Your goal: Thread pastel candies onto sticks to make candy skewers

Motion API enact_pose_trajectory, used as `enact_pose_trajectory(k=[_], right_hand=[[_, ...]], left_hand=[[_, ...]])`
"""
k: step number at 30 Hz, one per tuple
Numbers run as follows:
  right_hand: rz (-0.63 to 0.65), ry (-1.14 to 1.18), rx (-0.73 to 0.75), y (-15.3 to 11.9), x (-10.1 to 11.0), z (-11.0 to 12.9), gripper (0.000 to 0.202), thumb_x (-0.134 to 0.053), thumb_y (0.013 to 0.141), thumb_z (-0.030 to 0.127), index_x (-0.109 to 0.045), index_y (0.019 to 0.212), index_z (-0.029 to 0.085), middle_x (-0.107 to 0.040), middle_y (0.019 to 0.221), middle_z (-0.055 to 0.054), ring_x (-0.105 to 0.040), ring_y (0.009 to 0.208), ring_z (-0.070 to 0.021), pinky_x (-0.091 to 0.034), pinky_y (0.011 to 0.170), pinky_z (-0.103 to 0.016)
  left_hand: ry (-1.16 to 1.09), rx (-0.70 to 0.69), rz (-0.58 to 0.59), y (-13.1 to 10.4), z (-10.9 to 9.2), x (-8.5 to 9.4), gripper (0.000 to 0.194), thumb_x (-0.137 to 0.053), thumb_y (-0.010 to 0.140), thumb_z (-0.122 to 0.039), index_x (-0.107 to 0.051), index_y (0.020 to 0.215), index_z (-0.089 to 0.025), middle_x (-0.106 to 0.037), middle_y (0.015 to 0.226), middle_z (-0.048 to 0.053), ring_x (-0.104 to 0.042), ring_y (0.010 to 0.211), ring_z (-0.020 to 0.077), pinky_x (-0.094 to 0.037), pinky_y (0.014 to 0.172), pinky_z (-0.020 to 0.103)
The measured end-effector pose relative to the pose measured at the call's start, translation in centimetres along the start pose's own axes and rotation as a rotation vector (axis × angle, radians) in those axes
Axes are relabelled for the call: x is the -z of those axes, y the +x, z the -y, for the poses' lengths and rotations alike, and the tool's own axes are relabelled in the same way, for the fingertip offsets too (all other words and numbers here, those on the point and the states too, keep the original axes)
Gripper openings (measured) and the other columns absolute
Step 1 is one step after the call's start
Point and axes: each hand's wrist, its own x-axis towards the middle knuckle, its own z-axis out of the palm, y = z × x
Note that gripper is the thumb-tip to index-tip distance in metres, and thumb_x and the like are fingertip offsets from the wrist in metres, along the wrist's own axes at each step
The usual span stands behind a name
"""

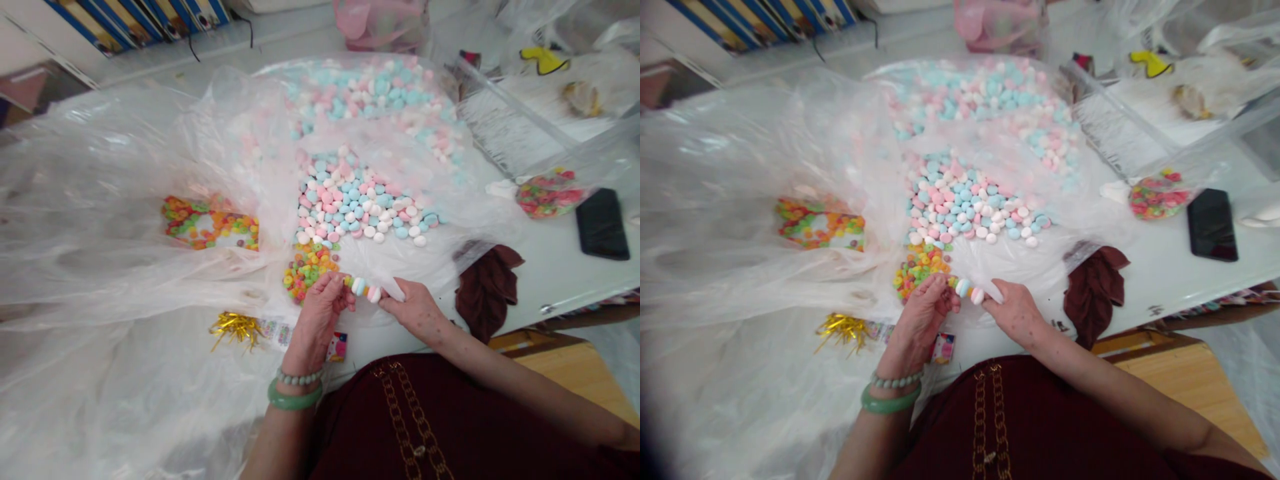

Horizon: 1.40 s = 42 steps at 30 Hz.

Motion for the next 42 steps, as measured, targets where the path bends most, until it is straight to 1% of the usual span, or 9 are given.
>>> enact_pose_trajectory(k=[6, 16, 20, 25, 29, 33, 36, 38, 42], right_hand=[[0.143, 0.208, -0.116, -0.2, 0.7, -0.5, 0.019, -0.058, 0.07, 0.027, -0.064, 0.086, 0.018, -0.05, 0.055, 0.006, -0.043, 0.046, -0.0095, -0.035, 0.046, -0.021], [-0.018, 0.079, -0.109, -0.3, 0.1, -0.7, 0.007, -0.054, 0.068, 0.025, -0.052, 0.064, 0.019, -0.049, 0.054, 0.005, -0.043, 0.052, -0.0113, -0.033, 0.052, -0.023], [-0.047, 0.085, -0.041, 0.4, -0.7, 0.1, 0.012, -0.054, 0.07, 0.028, -0.052, 0.062, 0.02, -0.05, 0.055, 0.004, -0.044, 0.055, -0.0126, -0.032, 0.053, -0.023], [-0.055, 0.146, -0.093, 0.9, -0.2, 0.0, 0.013, -0.056, 0.068, 0.029, -0.051, 0.061, 0.019, -0.049, 0.052, 0.005, -0.041, 0.05, -0.0112, -0.03, 0.049, -0.022], [-0.136, 0.309, -0.217, 0.8, 1.6, -1.3, 0.01, -0.058, 0.065, 0.027, -0.052, 0.065, 0.019, -0.047, 0.049, 0.006, -0.036, 0.042, -0.0088, -0.028, 0.042, -0.022], [-0.334, 0.498, -0.275, 0.9, 3.0, -1.9, 0.014, -0.061, 0.062, 0.027, -0.05, 0.064, 0.019, -0.044, 0.047, 0.007, -0.034, 0.038, -0.0073, -0.024, 0.037, -0.021], [-0.372, 0.587, -0.267, 1.0, 3.5, -1.7, 0.016, -0.062, 0.059, 0.026, -0.049, 0.062, 0.018, -0.044, 0.046, 0.007, -0.032, 0.036, -0.006, -0.021, 0.035, -0.021], [-0.371, 0.613, -0.263, 1.1, 3.7, -1.6, 0.015, -0.062, 0.059, 0.025, -0.049, 0.062, 0.018, -0.046, 0.046, 0.007, -0.032, 0.035, -0.0056, -0.021, 0.035, -0.021], [-0.351, 0.655, -0.267, 1.1, 3.9, -1.8, 0.015, -0.062, 0.059, 0.024, -0.05, 0.063, 0.017, -0.047, 0.047, 0.007, -0.032, 0.034, -0.0048, -0.02, 0.034, -0.02]], left_hand=[[-0.065, 0.017, -0.006, 0.4, 0.1, 0.5, 0.026, -0.075, 0.067, -0.027, -0.066, 0.089, -0.015, -0.057, 0.062, -0.004, -0.05, 0.048, 0.0068, -0.041, 0.044, 0.019], [-0.115, -0.009, -0.108, 0.3, 1.7, -1.8, 0.021, -0.078, 0.063, -0.027, -0.071, 0.076, -0.012, -0.066, 0.075, 0.002, -0.059, 0.068, 0.0107, -0.05, 0.068, 0.024], [-0.138, 0.055, -0.144, 0.3, 1.9, -2.9, 0.022, -0.079, 0.061, -0.029, -0.069, 0.073, -0.013, -0.065, 0.073, 0.001, -0.059, 0.066, 0.0108, -0.052, 0.066, 0.024], [-0.08, 0.066, -0.082, 0.5, 1.3, -2.9, 0.025, -0.077, 0.064, -0.033, -0.068, 0.074, -0.012, -0.066, 0.075, 0.003, -0.062, 0.068, 0.0125, -0.053, 0.069, 0.027], [0.222, 0.0, -0.168, 2.0, 0.2, -2.8, 0.034, -0.067, 0.072, -0.039, -0.066, 0.096, -0.015, -0.066, 0.076, 0.003, -0.06, 0.055, 0.0143, -0.049, 0.054, 0.028], [0.896, -0.408, -0.199, 5.2, -0.4, -4.4, 0.015, -0.058, 0.079, -0.023, -0.068, 0.09, -0.018, -0.065, 0.082, 0.005, -0.063, 0.075, 0.0194, -0.048, 0.069, 0.03], [1.349, -0.647, -0.108, 7.3, -0.4, -6.3, 0.03, -0.047, 0.085, -0.016, -0.064, 0.109, -0.02, -0.061, 0.102, 0.01, -0.059, 0.093, 0.0226, -0.045, 0.076, 0.032], [1.525, -0.694, -0.115, 8.0, -0.3, -7.0, 0.033, -0.043, 0.087, -0.016, -0.058, 0.117, -0.019, -0.057, 0.107, 0.012, -0.057, 0.093, 0.0234, -0.044, 0.073, 0.031], [1.616, -0.626, -0.125, 7.4, 0.1, -6.1, 0.02, -0.044, 0.089, -0.021, -0.061, 0.098, -0.017, -0.058, 0.097, 0.01, -0.056, 0.087, 0.0223, -0.042, 0.071, 0.031]])
